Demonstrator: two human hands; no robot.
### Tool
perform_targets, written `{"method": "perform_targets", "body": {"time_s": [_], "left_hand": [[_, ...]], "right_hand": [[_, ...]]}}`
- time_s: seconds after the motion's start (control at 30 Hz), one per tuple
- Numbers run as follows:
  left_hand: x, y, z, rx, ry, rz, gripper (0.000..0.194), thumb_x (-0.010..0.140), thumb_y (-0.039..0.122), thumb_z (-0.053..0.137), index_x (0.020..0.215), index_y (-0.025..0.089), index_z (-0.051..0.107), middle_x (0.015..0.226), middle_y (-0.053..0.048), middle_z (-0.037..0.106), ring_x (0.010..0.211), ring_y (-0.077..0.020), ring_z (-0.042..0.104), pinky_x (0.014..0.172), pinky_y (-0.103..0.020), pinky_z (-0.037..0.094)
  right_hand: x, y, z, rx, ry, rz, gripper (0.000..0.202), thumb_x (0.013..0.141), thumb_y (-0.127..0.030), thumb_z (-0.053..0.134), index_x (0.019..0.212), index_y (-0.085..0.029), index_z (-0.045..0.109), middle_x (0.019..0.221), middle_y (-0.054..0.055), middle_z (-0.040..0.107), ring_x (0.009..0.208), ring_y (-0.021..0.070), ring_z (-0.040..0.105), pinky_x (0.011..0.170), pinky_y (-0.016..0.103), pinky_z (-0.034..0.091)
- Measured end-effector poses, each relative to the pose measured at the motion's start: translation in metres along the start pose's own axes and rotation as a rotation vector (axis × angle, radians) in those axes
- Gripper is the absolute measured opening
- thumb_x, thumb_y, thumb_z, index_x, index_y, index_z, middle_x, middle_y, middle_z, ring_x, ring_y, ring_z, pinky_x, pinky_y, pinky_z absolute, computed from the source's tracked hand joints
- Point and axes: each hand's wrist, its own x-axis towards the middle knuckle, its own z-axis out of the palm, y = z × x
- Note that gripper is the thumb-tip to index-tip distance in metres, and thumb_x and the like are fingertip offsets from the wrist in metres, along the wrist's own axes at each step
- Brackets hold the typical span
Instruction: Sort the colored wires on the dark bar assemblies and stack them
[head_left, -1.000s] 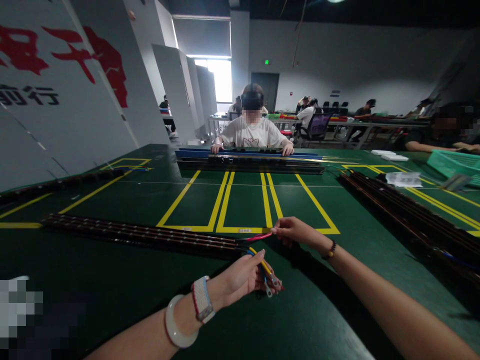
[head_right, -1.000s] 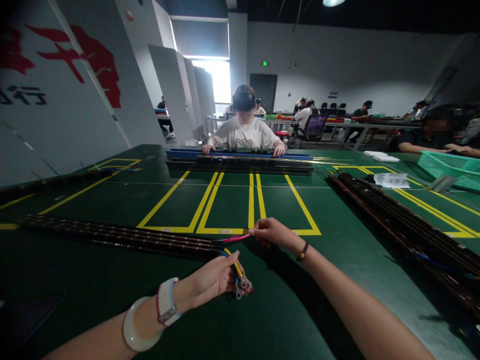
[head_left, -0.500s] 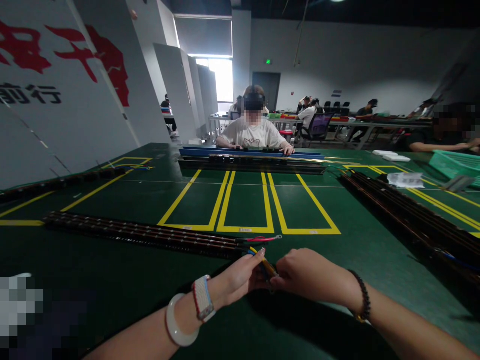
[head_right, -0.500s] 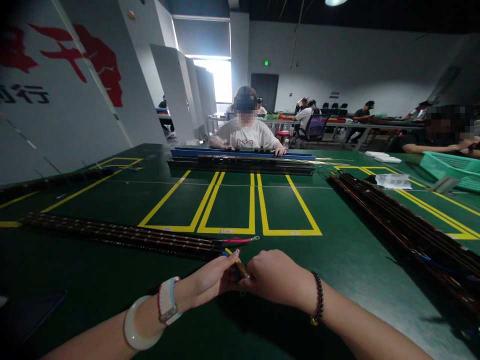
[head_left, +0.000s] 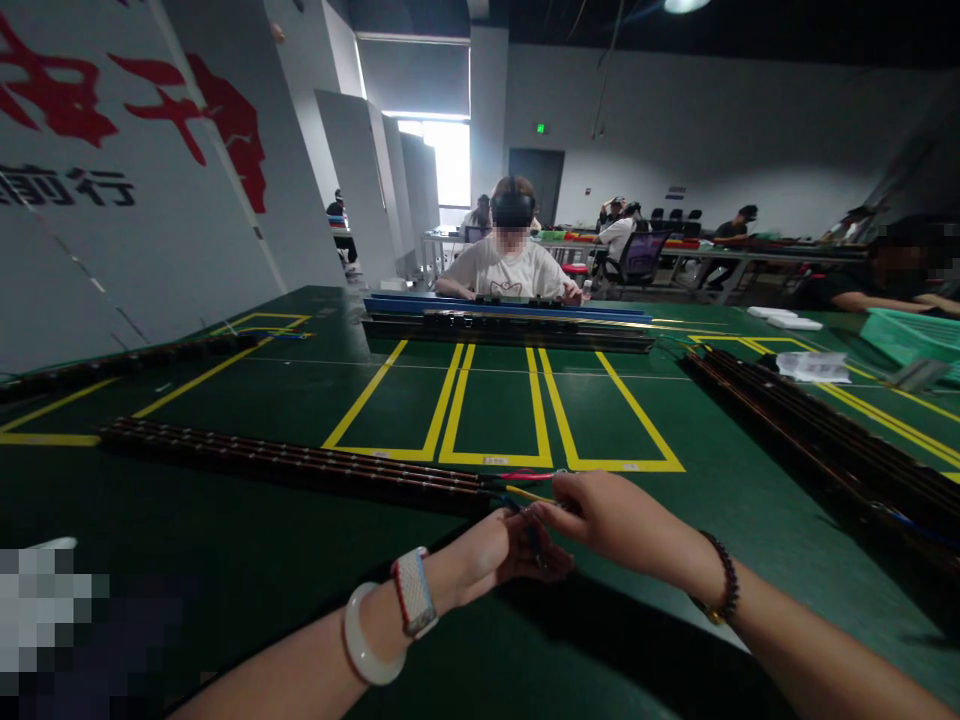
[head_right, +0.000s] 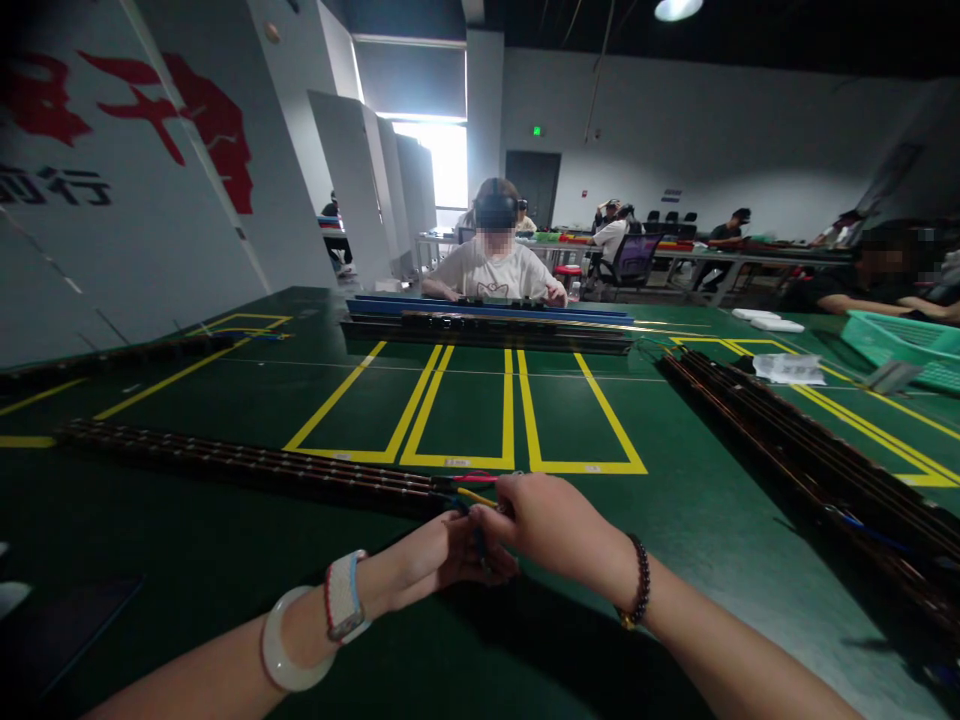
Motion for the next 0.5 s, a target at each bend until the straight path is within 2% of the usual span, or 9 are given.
{"method": "perform_targets", "body": {"time_s": [0.13,0.27,0.4,0.5], "left_hand": [[0.001,-0.004,-0.003,0.033,-0.006,0.041,0.023,0.086,0.032,0.052,0.084,0.010,0.059,0.081,-0.013,0.069,0.078,-0.0217,0.067,0.088,-0.045,0.046],[0.006,-0.009,-0.010,0.020,-0.043,0.054,0.029,0.082,0.041,0.056,0.080,0.012,0.056,0.080,-0.014,0.068,0.080,-0.0251,0.067,0.087,-0.047,0.045],[0.009,-0.007,-0.010,0.071,-0.051,0.012,0.030,0.082,0.038,0.054,0.090,0.010,0.060,0.076,-0.013,0.067,0.076,-0.0234,0.066,0.085,-0.046,0.046],[0.005,-0.002,-0.007,0.117,-0.057,0.006,0.033,0.084,0.038,0.052,0.094,0.009,0.063,0.080,-0.012,0.066,0.077,-0.0211,0.064,0.085,-0.042,0.046]], "right_hand": [[0.000,-0.011,0.003,-0.104,0.051,-0.052,0.019,0.086,-0.030,0.053,0.078,-0.016,0.063,0.066,0.003,0.063,0.055,0.0119,0.052,0.048,0.024,0.024],[0.009,-0.023,-0.005,-0.192,0.158,-0.099,0.024,0.091,-0.034,0.050,0.081,-0.017,0.065,0.069,0.004,0.065,0.058,0.0134,0.057,0.049,0.023,0.027],[0.032,-0.042,-0.010,-0.328,0.199,-0.234,0.028,0.093,-0.037,0.048,0.084,-0.017,0.065,0.074,0.006,0.066,0.062,0.0154,0.061,0.050,0.023,0.031],[0.053,-0.058,-0.001,-0.372,0.196,-0.359,0.031,0.095,-0.036,0.044,0.086,-0.015,0.064,0.075,0.008,0.066,0.064,0.0161,0.062,0.050,0.024,0.034]]}}
